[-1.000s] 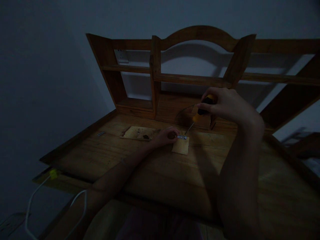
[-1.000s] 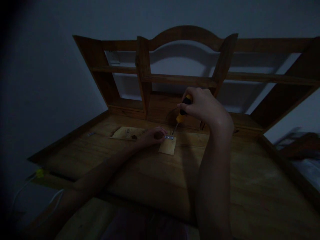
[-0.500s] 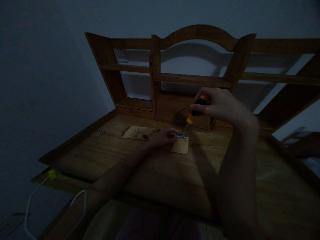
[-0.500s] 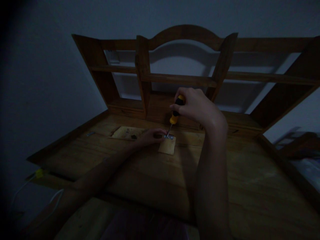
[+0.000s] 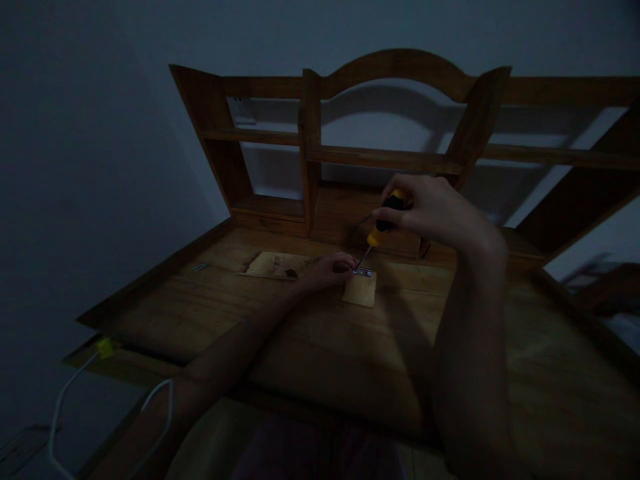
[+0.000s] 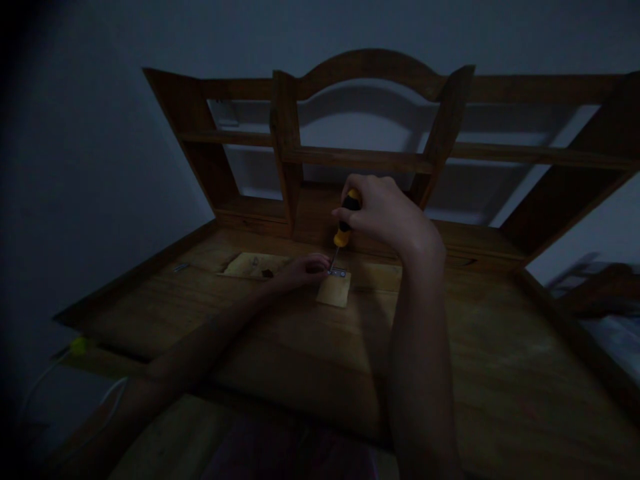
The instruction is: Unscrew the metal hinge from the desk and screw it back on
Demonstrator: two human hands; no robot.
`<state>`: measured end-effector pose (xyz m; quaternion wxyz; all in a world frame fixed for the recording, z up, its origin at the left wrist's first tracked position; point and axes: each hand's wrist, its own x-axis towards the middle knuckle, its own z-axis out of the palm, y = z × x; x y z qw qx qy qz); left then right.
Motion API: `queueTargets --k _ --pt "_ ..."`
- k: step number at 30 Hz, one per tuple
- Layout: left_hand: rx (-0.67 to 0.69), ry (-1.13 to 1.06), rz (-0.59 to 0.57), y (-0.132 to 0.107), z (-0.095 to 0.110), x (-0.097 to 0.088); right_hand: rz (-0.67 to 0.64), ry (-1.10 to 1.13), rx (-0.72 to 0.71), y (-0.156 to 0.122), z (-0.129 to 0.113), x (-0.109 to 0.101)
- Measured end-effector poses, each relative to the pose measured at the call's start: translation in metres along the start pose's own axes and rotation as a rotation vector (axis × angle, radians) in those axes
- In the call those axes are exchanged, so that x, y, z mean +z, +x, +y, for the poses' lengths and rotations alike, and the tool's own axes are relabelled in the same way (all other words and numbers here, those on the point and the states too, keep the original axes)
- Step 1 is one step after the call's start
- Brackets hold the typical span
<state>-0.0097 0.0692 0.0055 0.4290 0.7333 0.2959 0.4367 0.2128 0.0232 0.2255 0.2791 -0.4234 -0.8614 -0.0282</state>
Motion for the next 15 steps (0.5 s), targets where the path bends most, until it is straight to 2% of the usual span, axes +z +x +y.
queueTargets --k 11,15 --pt "0.02 0.081 0.004 -0.0004 -0.0022 0.0028 -0.03 0.0 0.044 0.0015 -0.0023 0.001" --pt "0.048 0.212 0.097 -0.001 -0.0041 0.0018 0.084 0.018 0.069 -0.002 -0.0024 -0.0045"
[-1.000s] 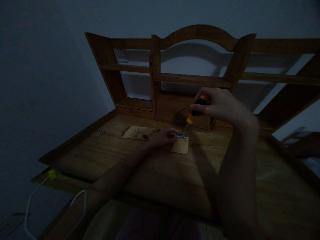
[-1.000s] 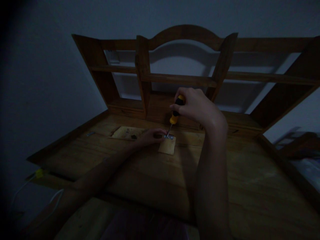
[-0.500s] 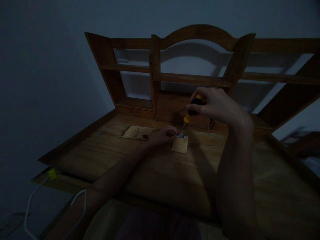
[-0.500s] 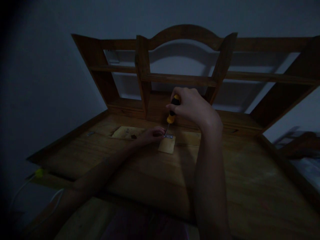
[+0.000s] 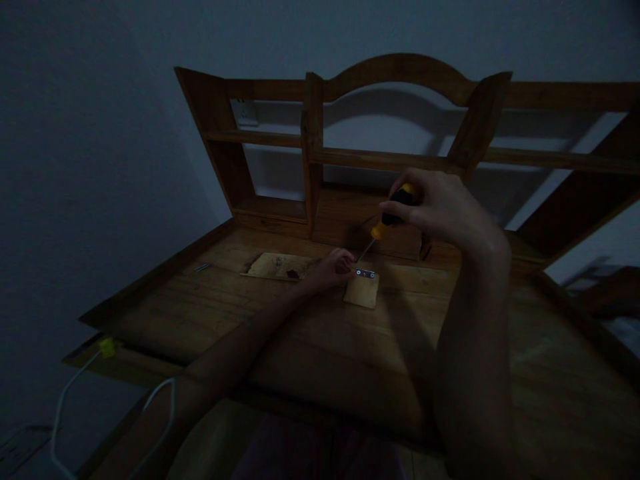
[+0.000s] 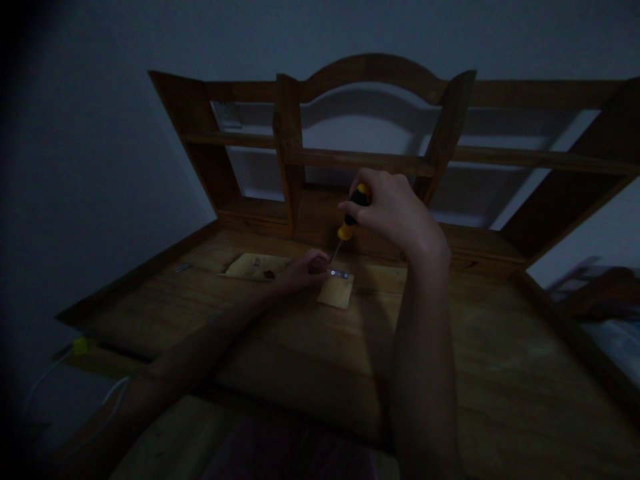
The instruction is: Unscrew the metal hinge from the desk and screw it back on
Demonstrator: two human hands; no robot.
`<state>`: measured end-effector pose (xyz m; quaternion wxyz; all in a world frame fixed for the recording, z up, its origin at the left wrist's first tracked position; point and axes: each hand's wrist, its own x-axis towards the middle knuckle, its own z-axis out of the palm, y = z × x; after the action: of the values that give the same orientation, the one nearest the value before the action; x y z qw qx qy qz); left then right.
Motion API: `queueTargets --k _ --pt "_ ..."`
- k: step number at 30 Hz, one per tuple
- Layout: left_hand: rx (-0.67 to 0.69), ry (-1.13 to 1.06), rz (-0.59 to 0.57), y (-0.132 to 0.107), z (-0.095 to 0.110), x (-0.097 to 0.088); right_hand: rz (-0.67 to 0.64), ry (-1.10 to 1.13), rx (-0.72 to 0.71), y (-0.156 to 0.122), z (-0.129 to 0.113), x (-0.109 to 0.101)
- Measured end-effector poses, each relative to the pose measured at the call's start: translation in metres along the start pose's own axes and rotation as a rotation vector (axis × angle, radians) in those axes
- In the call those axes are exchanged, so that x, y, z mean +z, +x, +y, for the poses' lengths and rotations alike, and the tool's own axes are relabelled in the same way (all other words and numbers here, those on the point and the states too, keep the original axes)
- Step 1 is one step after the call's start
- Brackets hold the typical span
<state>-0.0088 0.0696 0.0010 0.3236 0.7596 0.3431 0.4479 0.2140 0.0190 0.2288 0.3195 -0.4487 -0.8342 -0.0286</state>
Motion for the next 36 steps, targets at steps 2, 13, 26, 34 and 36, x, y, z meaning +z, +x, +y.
queueTargets --k 2,13,26,34,36 --pt "-0.03 0.1 0.019 -0.001 0.001 0.001 0.109 0.008 0.021 -0.003 0.003 -0.004" --pt "-0.262 -0.051 0.113 0.005 0.004 0.017 0.528 0.047 0.162 -0.023 0.055 -0.015" --pt "-0.174 -0.09 0.302 -0.002 0.023 0.044 0.385 0.241 0.326 -0.188 0.043 0.107" --pt "0.001 0.123 0.3 -0.005 0.039 0.041 0.161 0.156 0.221 -0.207 0.035 0.122" --pt "0.019 0.131 0.306 -0.006 0.038 0.041 0.144 0.115 0.193 -0.209 0.037 0.126"
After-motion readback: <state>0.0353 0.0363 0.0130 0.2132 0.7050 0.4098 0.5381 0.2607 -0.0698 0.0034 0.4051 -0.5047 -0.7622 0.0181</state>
